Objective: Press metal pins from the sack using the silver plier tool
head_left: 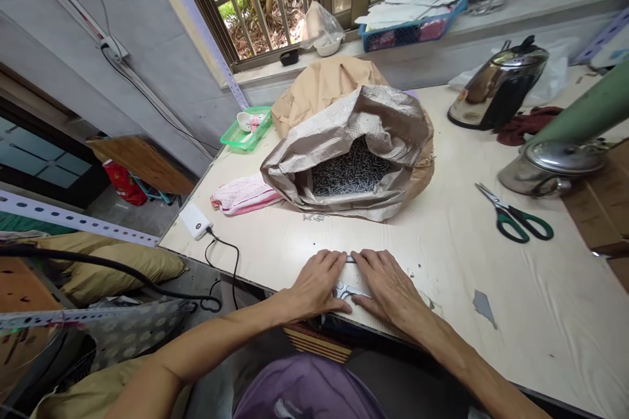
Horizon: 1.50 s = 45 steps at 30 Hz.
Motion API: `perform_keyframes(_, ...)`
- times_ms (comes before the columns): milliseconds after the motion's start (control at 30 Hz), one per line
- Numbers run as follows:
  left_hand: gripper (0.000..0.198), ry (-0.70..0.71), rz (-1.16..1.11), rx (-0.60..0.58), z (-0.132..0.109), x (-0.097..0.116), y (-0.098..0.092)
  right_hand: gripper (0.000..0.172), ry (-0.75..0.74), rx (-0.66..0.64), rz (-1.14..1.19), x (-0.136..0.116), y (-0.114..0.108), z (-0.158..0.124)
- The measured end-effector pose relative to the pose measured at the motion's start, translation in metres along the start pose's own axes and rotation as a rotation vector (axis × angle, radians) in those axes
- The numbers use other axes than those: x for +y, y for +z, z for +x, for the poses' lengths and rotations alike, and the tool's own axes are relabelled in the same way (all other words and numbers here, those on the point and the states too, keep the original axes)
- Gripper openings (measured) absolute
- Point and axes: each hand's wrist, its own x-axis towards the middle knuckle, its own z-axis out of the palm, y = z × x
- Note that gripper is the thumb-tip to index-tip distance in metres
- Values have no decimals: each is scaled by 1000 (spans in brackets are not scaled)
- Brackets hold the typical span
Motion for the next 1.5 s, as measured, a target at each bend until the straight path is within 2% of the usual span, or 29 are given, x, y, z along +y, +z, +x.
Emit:
perform_keyframes(67, 79, -21, 62, -68, 10, 5, 3, 60, 16, 15, -43, -1, -1, -2)
perform_keyframes(133, 76, -61, 107, -97, 17, 9, 4, 57, 58, 25, -107, -4, -3, -3)
perform_keyframes(267, 58, -107, 133, -103, 22, 14, 1, 30, 87, 1, -187, -10, -12, -3)
perform_keyframes(400, 35, -151, 146, -128, 23, 16, 0, 9, 42, -29, -136, -9, -15, 1)
perform_keyframes(567, 23, -141, 146, -140, 27, 13, 0, 21, 27, -73, -27, -7, -12, 0)
perform_keyframes(667, 27, -99, 139, -100, 26, 7, 0, 13, 39, -48, -7, -2, -12, 0)
perform_keyframes(767, 36, 26, 132, 12, 19, -6, 2, 27, 44, -26, 72, 7, -10, 6)
perform_keyframes(867, 10, 245, 216, 77, 11, -23, -1, 16, 136, 14, 120, 14, -2, 20)
perform_keyframes(1000, 21, 411, 341, 35, 4, -44, -29, 23, 167, 97, 154, 16, 7, 42)
perform_keyframes(1100, 22, 431, 266, 180, 8, -54, -61, 24, 169, 171, 209, 18, 4, 52)
perform_keyframes(1167, 26, 334, 133, 322, 19, -58, -80, 26, 165, 212, 232, 21, 0, 52)
perform_keyframes(1267, 22, 18, 23, 442, 50, -61, -93, 26, 144, 238, 332, 25, -3, 40)
perform_keyframes(1300, 20, -84, 30, 414, 62, -60, -94, 25, 146, 228, 384, 26, -2, 34)
perform_keyframes(1367, 19, -239, 60, 283, 89, -57, -91, 24, 164, 191, 443, 29, 1, 19)
perform_keyframes(1433, 21, -343, 78, 170, 114, -51, -85, 24, 193, 164, 448, 34, 6, 6)
perform_keyframes(1500, 24, -428, 86, 127, 134, -45, -79, 24, 213, 146, 423, 38, 9, -3)
